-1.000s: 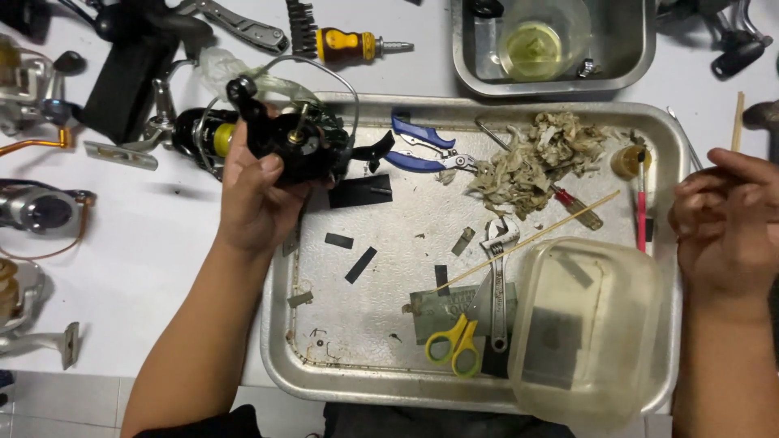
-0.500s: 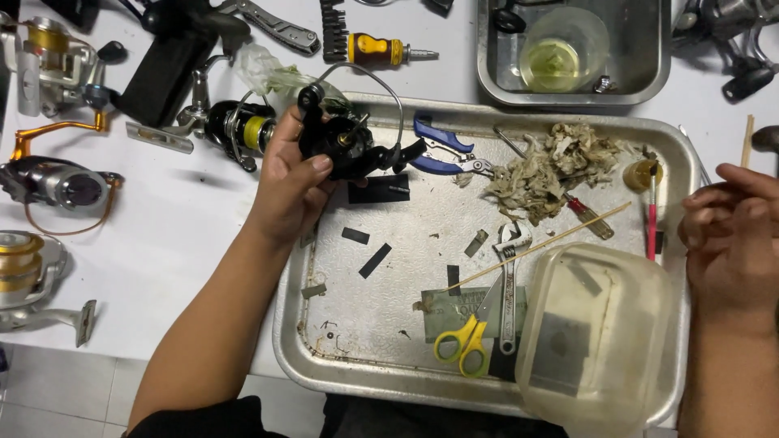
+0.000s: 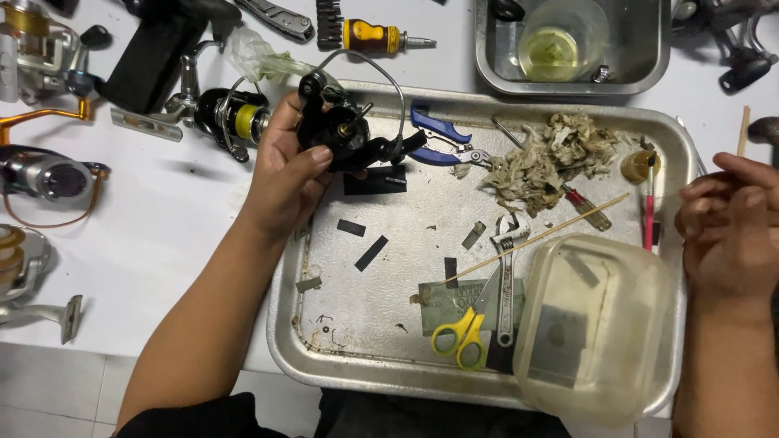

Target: Repairing and assembling a fishing reel on a workbench, involving handling small gears, screws, and using hand tools.

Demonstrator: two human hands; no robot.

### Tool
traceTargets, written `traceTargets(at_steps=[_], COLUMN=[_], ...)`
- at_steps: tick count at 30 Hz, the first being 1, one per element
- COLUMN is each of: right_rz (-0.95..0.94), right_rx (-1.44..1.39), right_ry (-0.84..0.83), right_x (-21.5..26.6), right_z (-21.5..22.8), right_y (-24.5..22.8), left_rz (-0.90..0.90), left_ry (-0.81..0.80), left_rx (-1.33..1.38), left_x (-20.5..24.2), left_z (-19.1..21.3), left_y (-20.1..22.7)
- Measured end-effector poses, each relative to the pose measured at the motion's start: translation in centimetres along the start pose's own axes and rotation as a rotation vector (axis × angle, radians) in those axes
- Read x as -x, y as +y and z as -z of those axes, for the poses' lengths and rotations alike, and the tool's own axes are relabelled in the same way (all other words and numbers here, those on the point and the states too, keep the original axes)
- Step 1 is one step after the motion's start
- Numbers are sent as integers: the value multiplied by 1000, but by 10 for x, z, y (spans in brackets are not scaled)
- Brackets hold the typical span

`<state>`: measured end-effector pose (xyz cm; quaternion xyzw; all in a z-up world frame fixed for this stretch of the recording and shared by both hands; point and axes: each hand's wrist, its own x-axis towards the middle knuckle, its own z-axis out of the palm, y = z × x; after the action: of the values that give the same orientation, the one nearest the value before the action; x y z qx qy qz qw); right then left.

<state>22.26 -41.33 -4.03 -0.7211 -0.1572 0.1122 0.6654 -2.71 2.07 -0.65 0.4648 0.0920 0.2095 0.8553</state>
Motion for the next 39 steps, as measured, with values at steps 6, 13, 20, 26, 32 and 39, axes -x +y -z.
traceTargets(at_steps=[6, 13, 20, 26, 32, 39], right_rz=[28, 3, 21, -57, 14, 2], right_rx=[25, 71, 75, 152, 201, 148], right_ry=[15, 39, -14, 11, -24, -46], right_x=[0, 1, 1, 10, 6, -11], right_z=[-5, -10, -10, -27, -14, 14], right_y=[-3, -8, -6, -33, -16, 25], left_rz=[2, 5, -13, 6, -3, 17], left_ry=[-44, -70, -95, -89, -73, -67], left_rx=[-31, -46, -22, -35, -40, -59], left_x=[1, 3, 0, -1, 0, 1], left_z=[-8, -10, -3, -5, -5, -8], left_y=[7, 8, 3, 4, 5, 7])
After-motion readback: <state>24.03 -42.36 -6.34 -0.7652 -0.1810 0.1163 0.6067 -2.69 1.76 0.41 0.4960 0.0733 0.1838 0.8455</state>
